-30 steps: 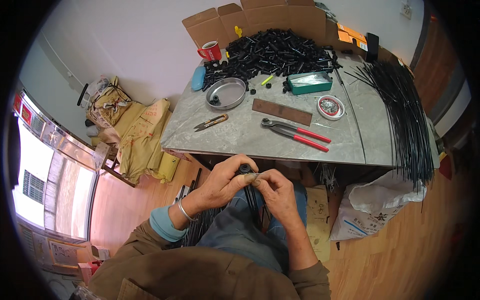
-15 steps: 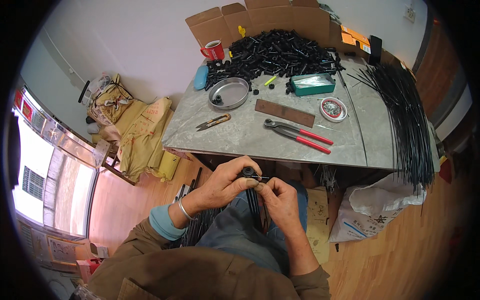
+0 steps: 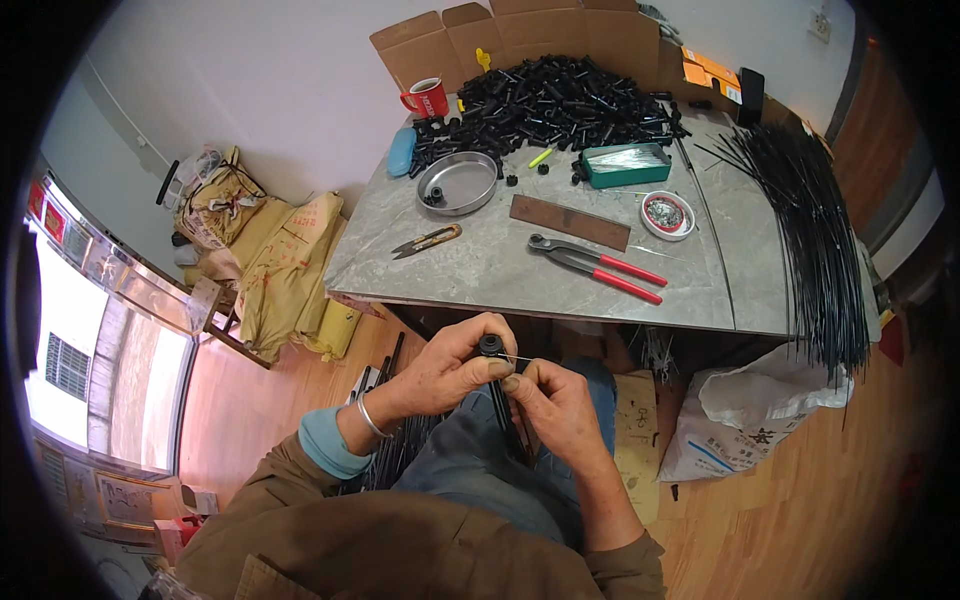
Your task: Assemble and trim bundles of black plastic ties using a jig and wire cutters.
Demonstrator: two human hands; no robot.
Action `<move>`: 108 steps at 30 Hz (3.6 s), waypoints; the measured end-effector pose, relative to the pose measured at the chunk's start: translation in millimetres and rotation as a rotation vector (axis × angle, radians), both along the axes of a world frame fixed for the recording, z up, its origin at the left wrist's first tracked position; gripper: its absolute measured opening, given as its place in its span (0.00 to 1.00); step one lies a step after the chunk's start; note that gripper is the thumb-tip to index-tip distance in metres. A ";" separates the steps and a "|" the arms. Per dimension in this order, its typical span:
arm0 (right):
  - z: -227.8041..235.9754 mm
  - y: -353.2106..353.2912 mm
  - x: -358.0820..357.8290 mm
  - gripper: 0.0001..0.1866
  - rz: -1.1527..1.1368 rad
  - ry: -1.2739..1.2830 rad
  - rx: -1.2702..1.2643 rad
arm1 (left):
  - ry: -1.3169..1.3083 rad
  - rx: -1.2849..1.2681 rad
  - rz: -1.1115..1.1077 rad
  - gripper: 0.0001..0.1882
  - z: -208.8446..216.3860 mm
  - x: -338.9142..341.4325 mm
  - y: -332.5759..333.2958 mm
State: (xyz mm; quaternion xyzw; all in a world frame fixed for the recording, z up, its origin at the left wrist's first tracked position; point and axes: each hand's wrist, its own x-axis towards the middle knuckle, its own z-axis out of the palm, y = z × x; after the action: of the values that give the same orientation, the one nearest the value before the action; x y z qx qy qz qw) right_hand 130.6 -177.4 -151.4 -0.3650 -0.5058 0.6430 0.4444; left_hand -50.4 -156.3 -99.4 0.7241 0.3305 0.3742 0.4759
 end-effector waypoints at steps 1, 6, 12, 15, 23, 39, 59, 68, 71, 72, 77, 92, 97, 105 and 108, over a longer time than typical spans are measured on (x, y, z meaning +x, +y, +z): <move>1.3 0.0 -0.7 0.16 0.018 0.001 0.005 | 0.001 0.000 0.001 0.08 1.0 -0.8 0.3; 3.7 -4.4 -4.6 0.16 -0.053 -0.062 0.015 | -0.035 -0.132 -0.084 0.07 2.9 -0.3 3.8; 12.8 -7.4 -10.9 0.13 -0.110 -0.054 -0.023 | -0.372 -0.372 -0.203 0.15 -5.9 7.9 1.0; 6.1 -2.4 -10.0 0.12 -0.100 -0.005 -0.028 | -0.459 -0.446 -0.193 0.21 -7.8 9.7 -3.8; 28.3 6.7 5.7 0.09 -0.266 -0.091 0.130 | -0.609 -0.369 0.148 0.30 -34.3 20.8 2.8; 39.3 14.6 -32.9 0.06 -0.504 -0.451 0.711 | -0.491 -0.238 0.480 0.28 -35.2 35.2 -4.4; -5.4 134.2 52.1 0.09 -0.431 -1.268 0.976 | -0.606 -0.408 0.467 0.37 -35.7 29.0 -1.5; 26.1 90.4 45.7 0.08 -0.339 -0.763 0.395 | -0.563 -0.390 0.567 0.39 -37.8 21.0 5.0; 20.3 47.9 51.8 0.13 -0.261 -0.825 0.447 | -0.533 -0.388 0.546 0.40 -36.5 21.9 7.5; 24.4 40.5 52.0 0.13 -0.261 -0.826 0.446 | -0.524 -0.401 0.541 0.40 -37.1 22.2 6.3; 42.7 24.7 49.2 0.24 -0.237 -1.031 1.103 | -0.543 -0.397 0.582 0.38 -33.6 28.0 2.4; 11.4 -7.1 63.2 0.11 0.624 -0.073 -0.536 | -0.398 -0.248 0.606 0.38 -45.8 33.2 3.6; 19.9 -1.2 58.2 0.11 0.248 -0.705 0.430 | -0.336 -0.140 0.639 0.36 -53.1 30.9 3.2; 4.2 -19.7 69.7 0.10 0.728 0.486 -0.702 | -0.351 -0.113 0.536 0.37 -61.6 31.0 -2.1; 34.4 -9.9 56.4 0.17 0.519 -0.583 -0.125 | -0.365 -0.146 0.585 0.37 -59.8 26.4 -5.9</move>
State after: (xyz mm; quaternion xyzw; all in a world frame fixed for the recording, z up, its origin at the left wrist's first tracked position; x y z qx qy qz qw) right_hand 186.9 -187.2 -116.9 -0.4186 -0.6464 0.6327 0.0816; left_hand -24.1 -162.2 -159.2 0.4838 0.4593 0.5935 0.4503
